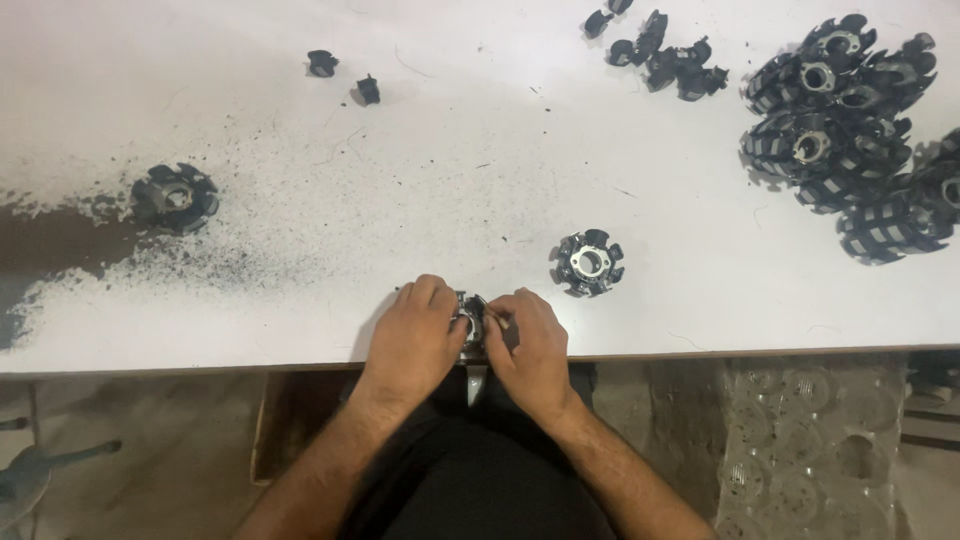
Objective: The person sits at a white workbench and assembles small black mechanical wheel components, fitting rollers onto circular hubs one at a time. They use a small hand tool to press and adjust the parts, then set each finished hub aside and pick up the next component.
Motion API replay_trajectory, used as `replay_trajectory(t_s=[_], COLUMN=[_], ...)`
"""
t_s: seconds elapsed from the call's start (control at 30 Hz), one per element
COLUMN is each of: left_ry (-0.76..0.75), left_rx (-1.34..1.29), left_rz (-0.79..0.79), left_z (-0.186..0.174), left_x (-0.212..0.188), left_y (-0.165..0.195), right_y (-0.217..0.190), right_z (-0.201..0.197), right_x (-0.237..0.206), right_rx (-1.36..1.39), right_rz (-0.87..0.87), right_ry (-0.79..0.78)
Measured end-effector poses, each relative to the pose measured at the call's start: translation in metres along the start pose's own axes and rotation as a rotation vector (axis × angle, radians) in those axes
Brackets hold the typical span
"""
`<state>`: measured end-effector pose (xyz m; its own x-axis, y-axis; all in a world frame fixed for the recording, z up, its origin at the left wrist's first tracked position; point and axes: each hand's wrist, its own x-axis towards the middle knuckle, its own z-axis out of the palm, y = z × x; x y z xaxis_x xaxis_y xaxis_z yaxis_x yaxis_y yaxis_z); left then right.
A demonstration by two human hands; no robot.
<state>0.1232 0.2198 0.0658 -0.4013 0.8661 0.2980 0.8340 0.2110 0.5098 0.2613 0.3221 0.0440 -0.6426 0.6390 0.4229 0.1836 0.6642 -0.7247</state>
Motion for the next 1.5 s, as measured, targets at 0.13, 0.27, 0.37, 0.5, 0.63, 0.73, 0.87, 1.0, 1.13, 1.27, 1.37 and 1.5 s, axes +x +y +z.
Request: replay_trajectory(t_s=[0.13,0.27,0.37,0.5,0.63,0.73,0.87,1.0,1.13,1.27,1.37,1.5], left_ry=[-0.059,0.052,0.067,0.04,0.091,0.114,-0.039,0.016,0.037,0.012,0.038,0.093], left_rx=[0.009,-0.03,-0.045,-0.043,0.001,0.041,0.033,-0.057,-0.134,-0.155,-0.157,-0.148], left_rz=[-0.046,0.024,0.084,0.036,0.154,0.21,0.189,0.079,-0.027,-0.033,-0.013,0.045], left_z=[0.013,0.021,0.021,0.022,0.022,0.021,0.022,0.028,0.031,0.034,0.034,0.033], left_x=[-0.008,-0.014,-0.015,-0.017,-0.016,-0.014,-0.013,-0.016,-0.019,-0.023,-0.025,-0.027], left_y=[0.019,0.029,0.03,0.027,0.025,0.024,0.028,0.034,0.032,0.029,0.027,0.026], right_y=[0.006,0.015,0.016,0.016,0.019,0.021,0.023,0.026,0.027,0.03,0.032,0.031], right_z=[-0.016,-0.028,-0.03,-0.03,-0.031,-0.032,-0.034,-0.034,-0.032,-0.028,-0.024,-0.02], right_x=[-0.012,-0.022,-0.024,-0.022,-0.021,-0.022,-0.021,-0.023,-0.037,-0.05,-0.05,-0.048], right_rx=[-0.087,-0.034,0.006,0.026,0.025,0.028,0.035,0.027,0.036,0.019,0.01,0.052], right_rz=[-0.17,-0.114,-0.065,-0.103,-0.094,-0.051,-0.083,-0.084,-0.204,-0.229,-0.237,-0.223], right_ry=[0.12,0.102,0.109,0.116,0.085,0.087,0.06,0.052,0.15,0.071,0.057,0.081])
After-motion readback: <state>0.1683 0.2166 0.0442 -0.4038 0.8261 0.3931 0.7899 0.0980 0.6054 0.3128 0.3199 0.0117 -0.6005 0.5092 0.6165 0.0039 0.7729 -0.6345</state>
